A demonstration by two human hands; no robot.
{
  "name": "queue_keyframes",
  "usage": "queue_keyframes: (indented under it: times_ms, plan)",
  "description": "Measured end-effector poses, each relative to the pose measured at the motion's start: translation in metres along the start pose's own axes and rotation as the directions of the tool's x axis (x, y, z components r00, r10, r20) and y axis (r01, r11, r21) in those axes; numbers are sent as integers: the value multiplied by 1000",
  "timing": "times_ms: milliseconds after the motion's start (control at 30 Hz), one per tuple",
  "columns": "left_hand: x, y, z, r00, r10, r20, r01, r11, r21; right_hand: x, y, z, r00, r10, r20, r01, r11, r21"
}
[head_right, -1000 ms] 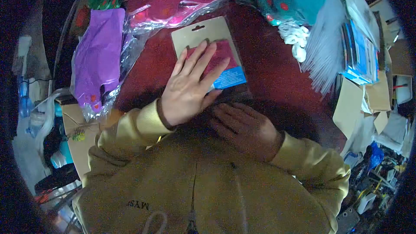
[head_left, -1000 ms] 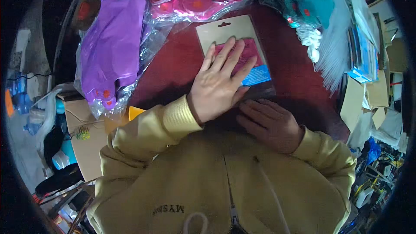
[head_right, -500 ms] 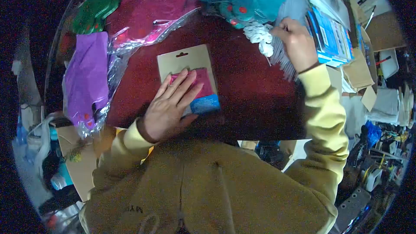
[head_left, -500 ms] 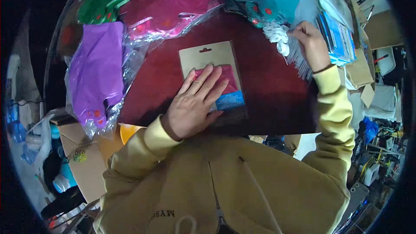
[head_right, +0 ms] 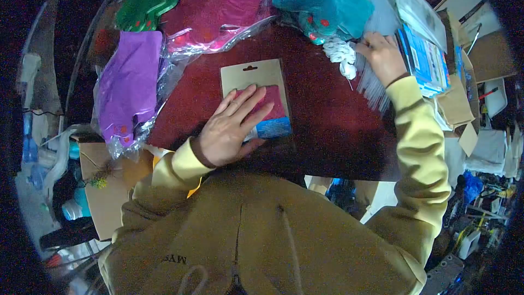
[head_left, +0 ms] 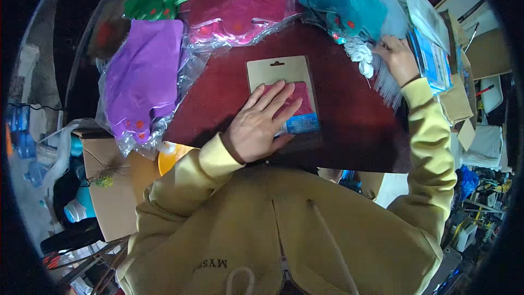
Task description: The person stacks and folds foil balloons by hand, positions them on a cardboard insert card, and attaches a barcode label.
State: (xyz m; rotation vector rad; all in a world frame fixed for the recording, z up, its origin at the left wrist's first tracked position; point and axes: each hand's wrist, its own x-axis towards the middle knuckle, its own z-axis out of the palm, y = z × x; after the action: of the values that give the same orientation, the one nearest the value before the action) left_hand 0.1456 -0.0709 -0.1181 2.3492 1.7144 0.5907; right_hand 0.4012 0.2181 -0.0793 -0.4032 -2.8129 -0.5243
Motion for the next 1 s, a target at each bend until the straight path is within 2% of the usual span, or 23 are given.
queue_keyframes:
  times_ms: [267,333,433,667,733,800,900,1000]
  plan:
    - [-1,-1,2,1000,0,-4,0,1000,21,3,1,-1,1000,0,27,0,1000,-2]
    - [1,-1,0,1000,2,8,-2,1000,16,3,2,3,997,-69,-23,68,996,-52]
    - [3,0,-4,999,-3,37,3,1000,9,6,2,0,997,-40,67,41,999,-7]
    - [-1,-4,-2,1000,1,19,-1,1000,-17,0,-4,-19,1000,-18,4,18,999,49]
    - [0,-3,-2,999,4,37,-3,1000,-26,-4,-22,-31,993,76,-88,-60,982,177]
    - [5,2,-9,999,27,40,-30,997,73,-4,-45,-53,995,48,-91,-22,963,270]
    - [12,6,-6,996,90,14,-90,996,9,-3,-86,-69,992,-69,-102,104,910,400]
    - [15,0,2,997,73,30,-73,997,-13,6,-125,-82,986,-150,-68,156,715,681]
